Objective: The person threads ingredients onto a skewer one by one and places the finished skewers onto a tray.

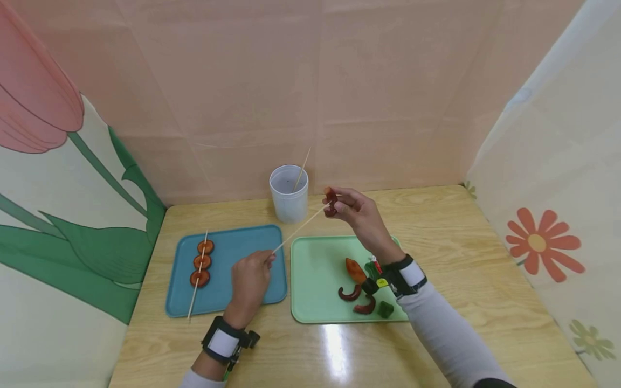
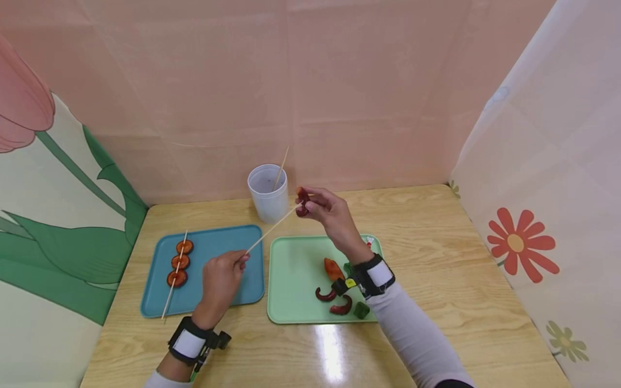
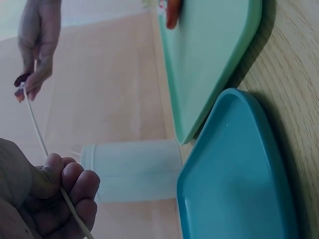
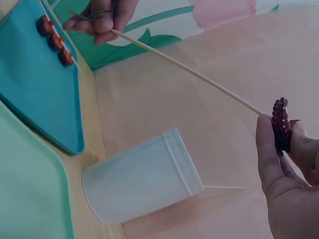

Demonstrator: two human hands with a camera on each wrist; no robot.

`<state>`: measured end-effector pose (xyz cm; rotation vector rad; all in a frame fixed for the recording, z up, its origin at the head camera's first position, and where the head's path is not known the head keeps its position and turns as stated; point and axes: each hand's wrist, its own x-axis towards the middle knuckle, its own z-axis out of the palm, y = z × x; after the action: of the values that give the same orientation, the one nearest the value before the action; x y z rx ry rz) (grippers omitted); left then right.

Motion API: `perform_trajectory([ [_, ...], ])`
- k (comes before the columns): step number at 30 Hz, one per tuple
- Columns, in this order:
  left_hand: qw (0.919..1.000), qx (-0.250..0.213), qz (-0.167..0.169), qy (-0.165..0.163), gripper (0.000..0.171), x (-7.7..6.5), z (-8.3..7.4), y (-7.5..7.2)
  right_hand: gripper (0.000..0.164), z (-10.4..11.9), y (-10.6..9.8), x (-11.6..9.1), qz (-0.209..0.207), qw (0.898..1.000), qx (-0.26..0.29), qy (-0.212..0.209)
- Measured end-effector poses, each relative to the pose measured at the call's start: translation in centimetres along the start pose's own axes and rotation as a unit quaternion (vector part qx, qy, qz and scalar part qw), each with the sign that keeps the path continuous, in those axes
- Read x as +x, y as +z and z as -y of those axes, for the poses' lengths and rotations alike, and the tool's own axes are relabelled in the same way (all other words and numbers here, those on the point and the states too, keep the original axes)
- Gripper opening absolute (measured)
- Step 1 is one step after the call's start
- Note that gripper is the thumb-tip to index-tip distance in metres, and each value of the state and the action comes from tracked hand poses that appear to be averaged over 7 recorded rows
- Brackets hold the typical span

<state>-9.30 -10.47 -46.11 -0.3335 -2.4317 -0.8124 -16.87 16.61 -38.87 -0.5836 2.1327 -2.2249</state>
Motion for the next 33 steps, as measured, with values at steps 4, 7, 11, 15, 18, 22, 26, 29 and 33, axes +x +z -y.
perform_trajectory([
  [4,1.0,0.003,0.006,-0.006,0.004,0.0,0.0,-0.2,0.041,0.0,0.1,0.1,-0.003,1.0,-0.01,0.001],
  [7,0.9999,0.004,0.009,-0.007,0.004,0.1,0.0,-0.2,0.042,-0.1,0.2,0.2,-0.002,1.0,-0.015,0.001],
  [11,1.0,0.003,0.007,0.002,0.004,0.1,0.1,-0.2,0.04,-0.2,0.3,0.4,0.0,1.0,-0.03,-0.004],
  [15,0.9999,0.004,0.003,0.011,0.005,0.2,0.0,-0.2,0.038,-0.1,0.4,0.5,0.005,0.999,-0.048,-0.005],
  [18,0.9998,0.006,-0.008,0.016,0.008,0.3,-0.1,-0.1,0.038,0.1,0.6,0.4,-0.003,0.999,-0.036,0.011],
  [22,0.9988,0.012,-0.036,0.031,0.01,0.2,-0.2,0.2,0.039,0.4,0.9,0.5,-0.027,0.998,0.01,0.054],
  [26,0.9968,0.022,-0.063,0.044,0.011,0.4,-0.3,0.3,0.037,0.8,1.2,0.6,-0.053,0.992,0.06,0.093],
  [29,0.9957,0.025,-0.076,0.047,0.011,0.7,-0.5,0.2,0.031,1.1,1.4,0.6,-0.063,0.988,0.091,0.108],
  [33,0.9954,0.024,-0.079,0.048,0.01,0.8,-0.6,0.3,0.021,1.3,1.7,0.7,-0.061,0.984,0.115,0.117],
])
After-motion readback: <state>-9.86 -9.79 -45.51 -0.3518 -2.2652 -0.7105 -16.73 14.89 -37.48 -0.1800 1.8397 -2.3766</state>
